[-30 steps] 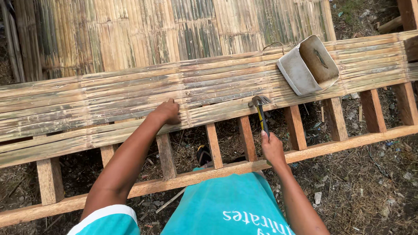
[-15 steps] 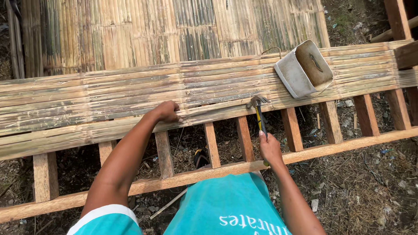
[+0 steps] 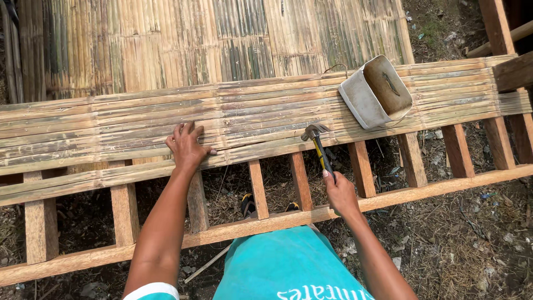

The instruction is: The person hammers nails into a bamboo mat laid over a wooden frame. They repeatedly pick nails from a metal container and drive them into the mat using a hammer.

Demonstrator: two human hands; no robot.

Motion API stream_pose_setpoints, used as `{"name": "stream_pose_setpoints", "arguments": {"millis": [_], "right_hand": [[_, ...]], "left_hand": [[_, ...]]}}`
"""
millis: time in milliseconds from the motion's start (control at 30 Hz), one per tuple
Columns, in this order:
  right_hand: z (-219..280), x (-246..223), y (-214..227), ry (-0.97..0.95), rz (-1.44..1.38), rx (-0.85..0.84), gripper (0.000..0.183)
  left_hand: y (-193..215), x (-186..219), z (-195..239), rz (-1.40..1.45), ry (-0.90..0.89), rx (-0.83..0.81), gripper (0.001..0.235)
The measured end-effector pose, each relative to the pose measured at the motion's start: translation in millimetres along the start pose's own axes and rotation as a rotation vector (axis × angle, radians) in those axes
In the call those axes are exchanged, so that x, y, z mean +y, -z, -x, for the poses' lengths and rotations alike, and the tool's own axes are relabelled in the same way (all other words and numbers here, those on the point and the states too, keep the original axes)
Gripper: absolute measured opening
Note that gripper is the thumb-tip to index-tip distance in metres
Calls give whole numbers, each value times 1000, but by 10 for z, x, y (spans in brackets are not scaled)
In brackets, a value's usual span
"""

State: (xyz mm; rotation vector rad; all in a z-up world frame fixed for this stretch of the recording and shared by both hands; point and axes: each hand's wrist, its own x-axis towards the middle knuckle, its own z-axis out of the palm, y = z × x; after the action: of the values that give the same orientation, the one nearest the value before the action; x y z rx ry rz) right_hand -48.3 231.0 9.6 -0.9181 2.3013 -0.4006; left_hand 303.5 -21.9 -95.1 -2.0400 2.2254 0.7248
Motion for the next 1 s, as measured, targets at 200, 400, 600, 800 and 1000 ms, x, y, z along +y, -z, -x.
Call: {"name": "stream_pose_setpoints", "arguments": {"millis": [200, 400, 600, 800, 1000], "right_hand": [[274, -27, 271, 394, -370, 128, 56], [-259, -37, -131, 349, -107, 87, 48], [-201, 201, 54, 552, -466, 166, 52], [-319, 95, -106, 372, -115, 4, 49], [-349, 199, -178, 626, -435, 170, 46]], "left_hand": [[-88, 12, -27, 101, 19, 12, 95], [-229, -60, -19, 117, 44, 50, 91], [-193, -28, -66, 126, 11, 65, 92], [-231, -124, -25, 58, -36, 82, 97], [-284, -118, -77, 83, -25, 105, 97]]}}
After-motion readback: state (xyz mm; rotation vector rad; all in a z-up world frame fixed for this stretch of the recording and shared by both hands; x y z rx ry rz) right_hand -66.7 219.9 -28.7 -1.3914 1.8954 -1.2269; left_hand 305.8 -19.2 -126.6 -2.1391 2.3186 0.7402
